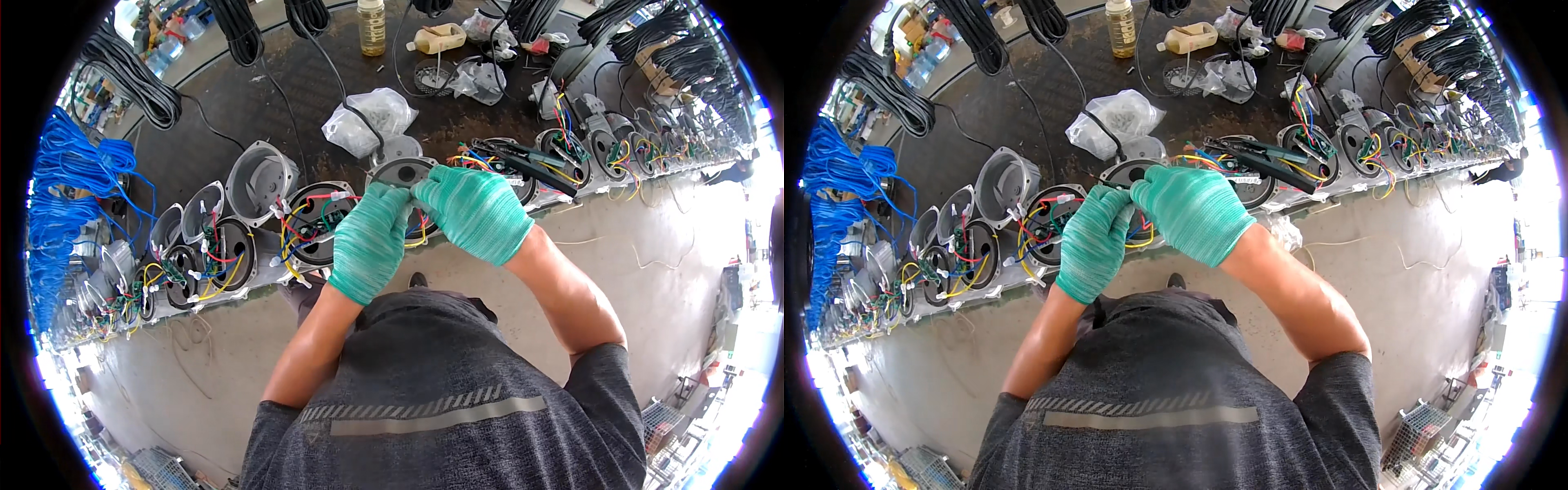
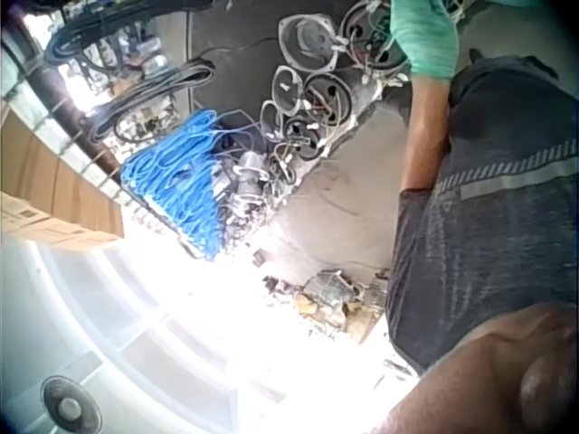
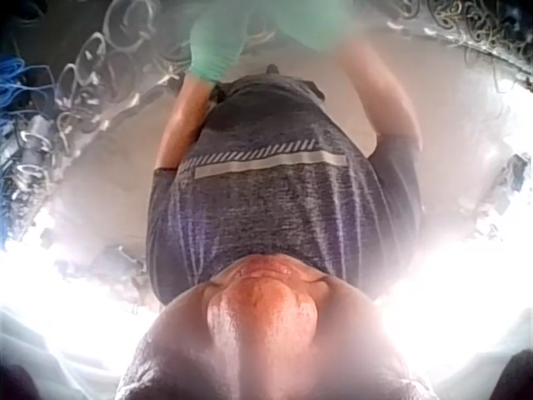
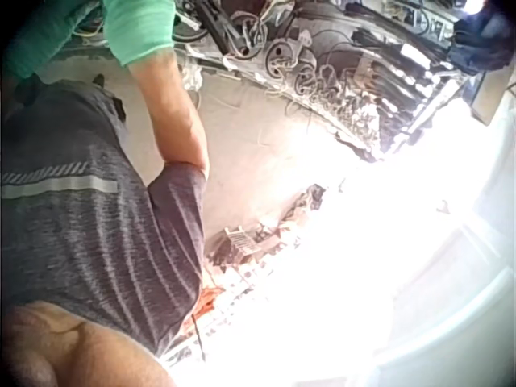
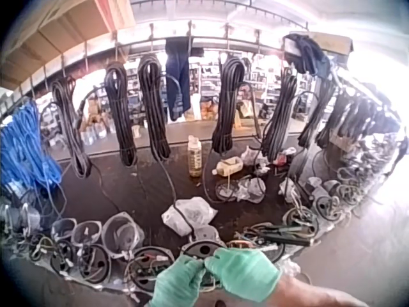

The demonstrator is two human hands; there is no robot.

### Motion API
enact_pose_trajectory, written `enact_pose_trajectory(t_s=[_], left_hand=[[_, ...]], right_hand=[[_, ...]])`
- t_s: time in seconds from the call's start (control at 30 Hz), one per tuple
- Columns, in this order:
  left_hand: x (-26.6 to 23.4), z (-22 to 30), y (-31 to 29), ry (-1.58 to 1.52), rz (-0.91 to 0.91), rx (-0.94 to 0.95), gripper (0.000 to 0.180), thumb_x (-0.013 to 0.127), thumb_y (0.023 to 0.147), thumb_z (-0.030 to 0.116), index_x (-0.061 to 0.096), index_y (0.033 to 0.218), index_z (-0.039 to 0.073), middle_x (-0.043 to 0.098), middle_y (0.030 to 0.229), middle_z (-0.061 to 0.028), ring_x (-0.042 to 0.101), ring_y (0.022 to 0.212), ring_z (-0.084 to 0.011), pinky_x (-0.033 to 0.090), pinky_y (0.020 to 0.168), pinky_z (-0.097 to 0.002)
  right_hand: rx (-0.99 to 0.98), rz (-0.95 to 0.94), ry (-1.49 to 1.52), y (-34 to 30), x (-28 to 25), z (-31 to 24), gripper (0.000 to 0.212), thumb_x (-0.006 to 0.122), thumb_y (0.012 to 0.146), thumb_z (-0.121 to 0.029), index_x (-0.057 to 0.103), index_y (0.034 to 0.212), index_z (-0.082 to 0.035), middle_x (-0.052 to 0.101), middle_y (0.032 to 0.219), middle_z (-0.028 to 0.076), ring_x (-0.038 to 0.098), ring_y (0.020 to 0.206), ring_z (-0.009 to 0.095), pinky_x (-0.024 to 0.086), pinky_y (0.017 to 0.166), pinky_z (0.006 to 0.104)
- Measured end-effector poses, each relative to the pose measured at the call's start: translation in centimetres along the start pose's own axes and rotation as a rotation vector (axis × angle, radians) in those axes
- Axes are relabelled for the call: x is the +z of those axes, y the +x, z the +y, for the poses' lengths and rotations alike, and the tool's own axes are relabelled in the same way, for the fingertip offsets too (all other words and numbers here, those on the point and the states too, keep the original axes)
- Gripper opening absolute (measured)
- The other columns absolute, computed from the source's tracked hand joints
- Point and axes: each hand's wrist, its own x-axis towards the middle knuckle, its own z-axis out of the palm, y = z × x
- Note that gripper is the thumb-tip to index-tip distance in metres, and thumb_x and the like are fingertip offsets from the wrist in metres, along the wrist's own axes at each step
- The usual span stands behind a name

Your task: The person connects wires inside motor housings by twisting wire connectors onto the wire ends by hand and crimping them with pliers across multiple assemblies on a workbench.

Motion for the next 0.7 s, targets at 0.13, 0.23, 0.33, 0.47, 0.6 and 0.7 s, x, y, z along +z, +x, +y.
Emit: enact_pose_trajectory(t_s=[0.13, 0.23, 0.33, 0.47, 0.6, 0.7], left_hand=[[-0.1, -0.7, -0.5, -0.041, -0.001, 0.010, 0.017, 0.068, 0.097, 0.005, 0.068, 0.114, 0.005, 0.069, 0.107, -0.0188, 0.069, 0.089, -0.0420, 0.057, 0.073, -0.0465], [-0.2, -1.2, -0.7, -0.069, -0.030, -0.017, 0.019, 0.070, 0.097, 0.006, 0.068, 0.115, 0.005, 0.070, 0.105, -0.0174, 0.072, 0.089, -0.0388, 0.058, 0.072, -0.0450], [-1.9, 1.1, -0.2, -0.171, -0.140, -0.169, 0.026, 0.075, 0.093, 0.008, 0.067, 0.117, 0.006, 0.070, 0.106, -0.0153, 0.074, 0.088, -0.0328, 0.058, 0.072, -0.0425], [-2.3, 1.8, -0.1, -0.138, -0.129, -0.115, 0.034, 0.080, 0.089, 0.009, 0.067, 0.120, 0.006, 0.069, 0.107, -0.0126, 0.073, 0.086, -0.0276, 0.058, 0.072, -0.0391], [-1.7, 0.7, -0.5, -0.195, -0.162, -0.177, 0.034, 0.079, 0.091, 0.007, 0.067, 0.123, 0.006, 0.067, 0.105, -0.0104, 0.069, 0.084, -0.0250, 0.057, 0.075, -0.0354], [-1.9, 0.5, -0.7, -0.305, -0.193, -0.271, 0.032, 0.077, 0.092, 0.003, 0.067, 0.123, 0.005, 0.067, 0.102, -0.0084, 0.066, 0.084, -0.0200, 0.056, 0.077, -0.0324]], right_hand=[[0.098, 0.034, 0.262, -0.4, 1.6, -0.1, 0.012, 0.068, 0.095, -0.019, 0.071, 0.102, -0.009, 0.071, 0.093, 0.012, 0.073, 0.079, 0.034, 0.058, 0.064, 0.0447], [0.214, 0.023, 0.371, -0.4, 1.6, -0.7, 0.014, 0.067, 0.098, -0.020, 0.070, 0.103, -0.008, 0.070, 0.093, 0.013, 0.072, 0.079, 0.037, 0.057, 0.063, 0.0470], [0.266, 0.114, 0.394, -0.8, 2.6, -1.4, 0.015, 0.069, 0.096, -0.021, 0.070, 0.103, -0.008, 0.070, 0.093, 0.013, 0.072, 0.078, 0.038, 0.057, 0.063, 0.0477], [0.322, 0.160, 0.435, -0.8, 2.4, -2.4, 0.015, 0.070, 0.096, -0.021, 0.070, 0.102, -0.008, 0.070, 0.093, 0.013, 0.071, 0.078, 0.038, 0.057, 0.063, 0.0475], [0.317, 0.202, 0.429, -1.0, 2.4, -3.0, 0.014, 0.070, 0.096, -0.019, 0.069, 0.103, -0.008, 0.069, 0.093, 0.013, 0.071, 0.080, 0.037, 0.057, 0.064, 0.0460], [0.342, 0.229, 0.460, -1.3, 2.5, -3.5, 0.014, 0.071, 0.096, -0.019, 0.069, 0.104, -0.008, 0.068, 0.093, 0.013, 0.071, 0.081, 0.037, 0.057, 0.066, 0.0455]])
